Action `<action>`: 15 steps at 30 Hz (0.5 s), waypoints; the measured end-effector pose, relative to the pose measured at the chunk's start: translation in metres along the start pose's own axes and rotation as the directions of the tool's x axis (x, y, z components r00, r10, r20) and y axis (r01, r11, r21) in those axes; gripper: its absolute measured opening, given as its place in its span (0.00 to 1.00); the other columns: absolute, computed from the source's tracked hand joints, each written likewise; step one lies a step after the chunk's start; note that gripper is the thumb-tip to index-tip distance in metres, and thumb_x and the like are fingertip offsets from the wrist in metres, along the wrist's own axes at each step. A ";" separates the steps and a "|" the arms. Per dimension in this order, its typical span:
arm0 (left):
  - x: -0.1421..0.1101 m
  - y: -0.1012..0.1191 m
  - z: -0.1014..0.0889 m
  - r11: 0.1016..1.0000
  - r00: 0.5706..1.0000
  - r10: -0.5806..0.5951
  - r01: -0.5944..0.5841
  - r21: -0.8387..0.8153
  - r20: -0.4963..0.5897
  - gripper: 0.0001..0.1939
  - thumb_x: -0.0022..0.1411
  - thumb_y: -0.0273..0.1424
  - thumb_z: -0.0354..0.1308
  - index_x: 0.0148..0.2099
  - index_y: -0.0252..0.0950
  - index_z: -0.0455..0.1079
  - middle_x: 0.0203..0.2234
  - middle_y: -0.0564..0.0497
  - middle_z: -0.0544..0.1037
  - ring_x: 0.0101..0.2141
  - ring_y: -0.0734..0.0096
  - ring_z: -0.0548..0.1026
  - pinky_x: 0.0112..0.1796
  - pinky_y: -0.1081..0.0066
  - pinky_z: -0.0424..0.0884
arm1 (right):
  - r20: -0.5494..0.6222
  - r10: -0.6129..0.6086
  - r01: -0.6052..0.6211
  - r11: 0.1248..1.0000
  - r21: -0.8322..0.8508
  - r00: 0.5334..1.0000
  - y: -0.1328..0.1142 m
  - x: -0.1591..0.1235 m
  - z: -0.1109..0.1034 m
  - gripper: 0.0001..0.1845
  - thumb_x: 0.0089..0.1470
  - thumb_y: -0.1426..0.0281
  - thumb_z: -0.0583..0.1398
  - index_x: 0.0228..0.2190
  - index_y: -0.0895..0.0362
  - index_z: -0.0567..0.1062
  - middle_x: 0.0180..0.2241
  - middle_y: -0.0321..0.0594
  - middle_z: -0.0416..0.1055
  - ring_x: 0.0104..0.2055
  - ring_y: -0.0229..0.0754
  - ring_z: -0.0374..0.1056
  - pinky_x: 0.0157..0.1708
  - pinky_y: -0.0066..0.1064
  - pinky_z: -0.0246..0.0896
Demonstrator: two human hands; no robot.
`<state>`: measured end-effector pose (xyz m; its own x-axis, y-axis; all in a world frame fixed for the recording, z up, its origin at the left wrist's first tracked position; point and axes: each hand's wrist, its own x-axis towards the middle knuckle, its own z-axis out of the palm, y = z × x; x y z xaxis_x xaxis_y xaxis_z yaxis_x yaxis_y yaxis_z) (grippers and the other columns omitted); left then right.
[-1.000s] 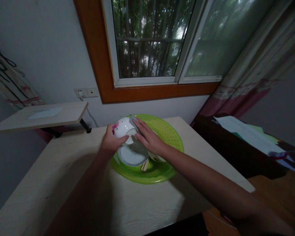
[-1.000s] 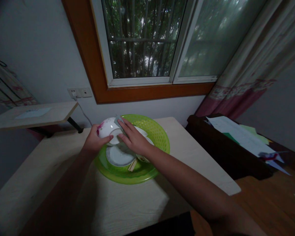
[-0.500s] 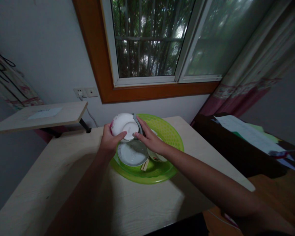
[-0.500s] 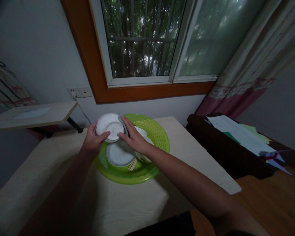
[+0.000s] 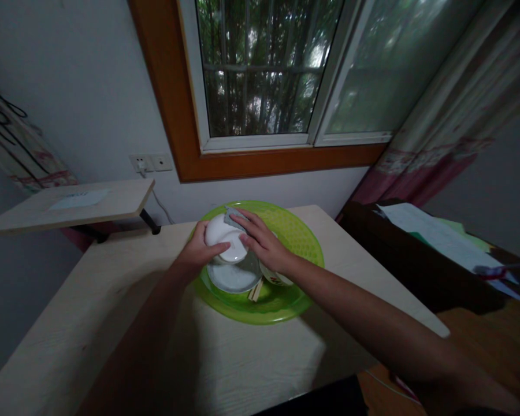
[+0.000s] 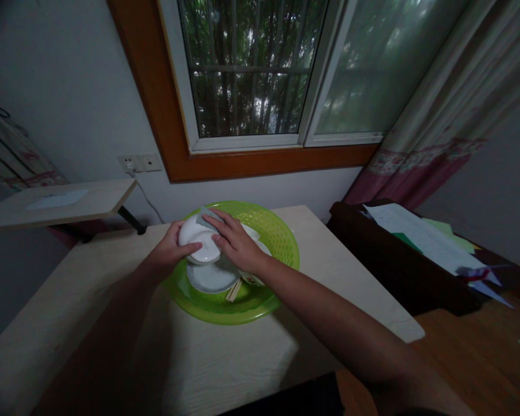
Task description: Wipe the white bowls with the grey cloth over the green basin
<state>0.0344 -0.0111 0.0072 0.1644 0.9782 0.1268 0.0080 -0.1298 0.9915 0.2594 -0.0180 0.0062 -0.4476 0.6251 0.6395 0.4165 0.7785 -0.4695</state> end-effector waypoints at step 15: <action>-0.006 0.011 0.011 0.904 0.990 0.100 -0.048 0.425 -0.101 0.26 0.42 0.31 0.70 0.42 0.41 0.62 0.35 0.52 0.76 0.36 0.60 0.76 0.40 0.62 0.73 | 0.214 -0.207 0.251 0.946 -0.207 0.955 -0.021 0.006 0.002 0.27 0.71 0.65 0.55 0.68 0.45 0.66 0.73 0.38 0.58 0.78 0.53 0.41 0.74 0.63 0.43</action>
<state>0.0446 -0.0207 0.0172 0.0636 0.9716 0.2280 0.4181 -0.2334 0.8779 0.2460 -0.0301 0.0187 -0.6826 0.4477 0.5776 0.4452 0.8815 -0.1572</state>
